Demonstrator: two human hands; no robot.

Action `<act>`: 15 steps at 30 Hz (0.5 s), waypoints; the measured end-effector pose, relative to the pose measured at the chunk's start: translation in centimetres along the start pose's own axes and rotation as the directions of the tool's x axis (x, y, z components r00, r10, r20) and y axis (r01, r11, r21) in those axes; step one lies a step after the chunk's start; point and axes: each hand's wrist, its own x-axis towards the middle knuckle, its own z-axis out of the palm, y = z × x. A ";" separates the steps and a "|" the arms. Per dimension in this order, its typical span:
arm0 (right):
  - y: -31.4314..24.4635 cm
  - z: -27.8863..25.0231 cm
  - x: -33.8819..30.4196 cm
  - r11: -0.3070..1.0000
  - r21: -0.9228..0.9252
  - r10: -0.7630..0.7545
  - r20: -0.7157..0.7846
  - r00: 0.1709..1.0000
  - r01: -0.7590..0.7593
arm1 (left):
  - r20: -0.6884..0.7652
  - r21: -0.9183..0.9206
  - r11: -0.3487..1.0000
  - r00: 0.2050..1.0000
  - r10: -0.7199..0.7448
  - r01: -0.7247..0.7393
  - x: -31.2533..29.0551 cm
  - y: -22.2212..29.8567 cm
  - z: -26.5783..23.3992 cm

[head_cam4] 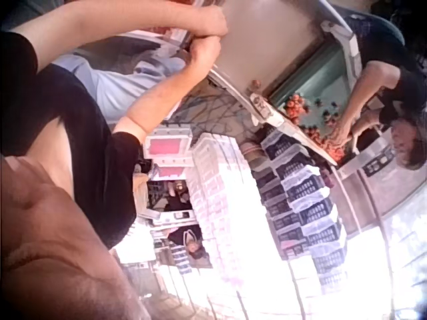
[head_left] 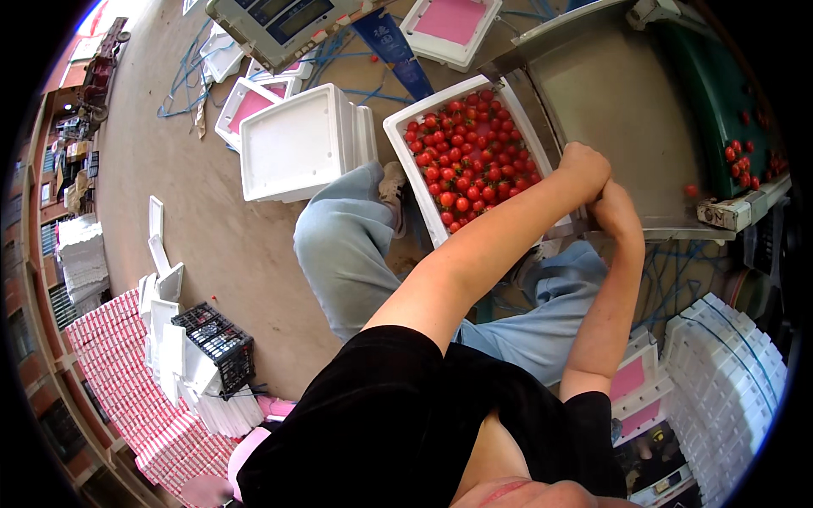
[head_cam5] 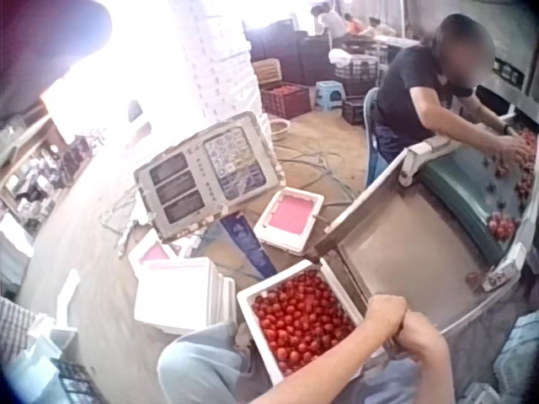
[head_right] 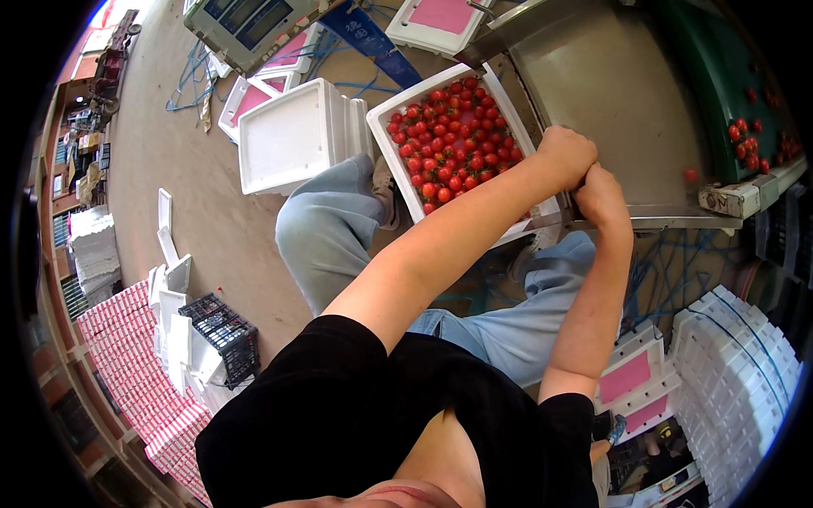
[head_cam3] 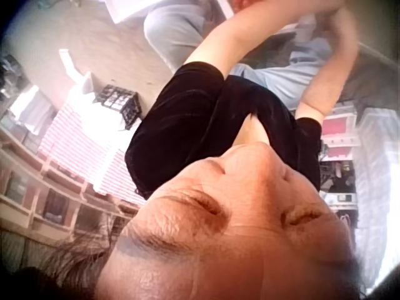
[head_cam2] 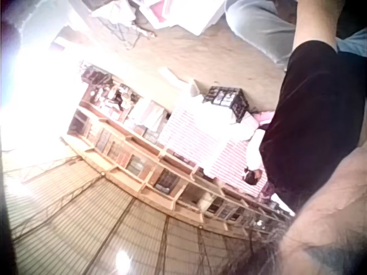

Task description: The person sorts tomatoes from a conveyor belt into styrofoam boxes by hand, adds a pink protective liner, and closes the boxes with lids.

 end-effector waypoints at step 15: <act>0.1 -2.1 -0.8 0.987 0.154 -0.080 0.193 0.978 0.050 | 0.001 -0.062 0.996 0.997 0.071 -0.071 -1.0 0.3 -1.1</act>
